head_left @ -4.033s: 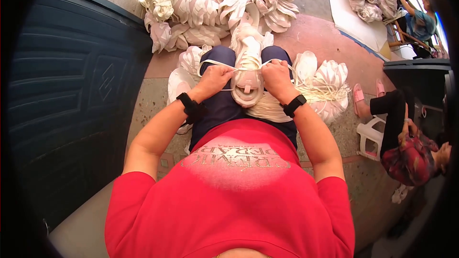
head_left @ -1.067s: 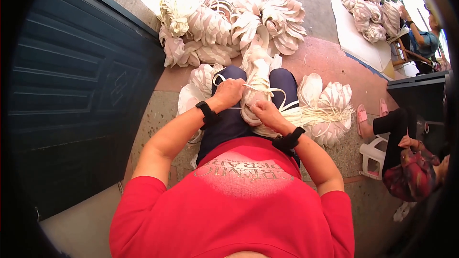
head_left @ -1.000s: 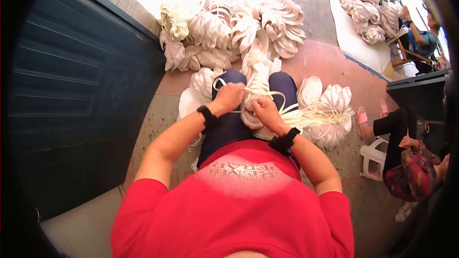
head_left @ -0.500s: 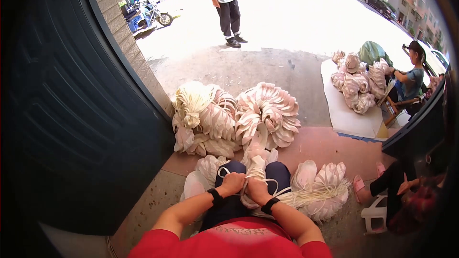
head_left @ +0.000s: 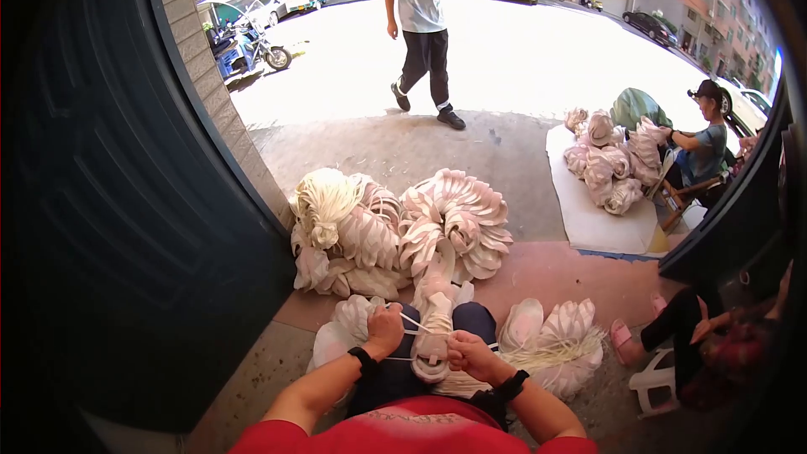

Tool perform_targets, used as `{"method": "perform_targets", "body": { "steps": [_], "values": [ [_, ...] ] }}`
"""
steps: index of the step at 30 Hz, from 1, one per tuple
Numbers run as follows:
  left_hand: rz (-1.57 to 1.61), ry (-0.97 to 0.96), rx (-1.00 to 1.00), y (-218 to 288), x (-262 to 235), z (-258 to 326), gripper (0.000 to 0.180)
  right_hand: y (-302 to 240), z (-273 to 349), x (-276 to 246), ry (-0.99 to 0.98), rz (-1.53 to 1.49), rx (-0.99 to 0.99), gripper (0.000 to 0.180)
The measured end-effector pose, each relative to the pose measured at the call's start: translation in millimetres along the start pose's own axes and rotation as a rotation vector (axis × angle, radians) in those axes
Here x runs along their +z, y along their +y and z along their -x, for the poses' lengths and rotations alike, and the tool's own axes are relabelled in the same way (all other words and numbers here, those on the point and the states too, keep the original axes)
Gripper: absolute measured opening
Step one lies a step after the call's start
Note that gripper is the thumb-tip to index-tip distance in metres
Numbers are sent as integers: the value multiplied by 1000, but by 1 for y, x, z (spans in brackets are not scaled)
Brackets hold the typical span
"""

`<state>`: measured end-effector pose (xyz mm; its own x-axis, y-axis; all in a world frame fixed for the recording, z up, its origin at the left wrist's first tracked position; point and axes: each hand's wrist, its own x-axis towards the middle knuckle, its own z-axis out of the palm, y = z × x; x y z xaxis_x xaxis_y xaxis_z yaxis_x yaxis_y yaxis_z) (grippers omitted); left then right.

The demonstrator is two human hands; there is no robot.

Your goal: Lacing a white sneaker while sitting in an outdoor production area.

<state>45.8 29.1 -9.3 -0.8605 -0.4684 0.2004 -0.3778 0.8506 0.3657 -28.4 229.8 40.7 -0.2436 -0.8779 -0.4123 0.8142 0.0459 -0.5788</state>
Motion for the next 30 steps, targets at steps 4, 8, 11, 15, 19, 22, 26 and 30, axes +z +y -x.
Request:
{"method": "perform_targets", "body": {
  "steps": [4,8,11,15,19,22,26,30],
  "values": [
    [172,-109,-68,-2,14,4,14,-86,54,67,-37,-184,-312,14],
    [243,-266,-21,14,23,19,15,-112,90,111,-80,-175,-449,11],
    [250,-282,-48,16,23,24,16,-107,97,123,-136,-296,-350,10],
    [282,-315,-23,14,23,28,15,-103,104,136,-237,-324,-273,10],
    [373,-255,44,7,29,27,17,-112,97,132,-207,-227,-366,11],
    [529,-253,14,7,15,18,17,-118,100,129,-245,-320,-404,17],
    [561,-280,-26,20,-10,19,16,-128,79,109,-419,-517,-398,26],
    [760,-341,260,61,-41,14,14,-123,56,119,-440,-404,-344,21]
  ]
}}
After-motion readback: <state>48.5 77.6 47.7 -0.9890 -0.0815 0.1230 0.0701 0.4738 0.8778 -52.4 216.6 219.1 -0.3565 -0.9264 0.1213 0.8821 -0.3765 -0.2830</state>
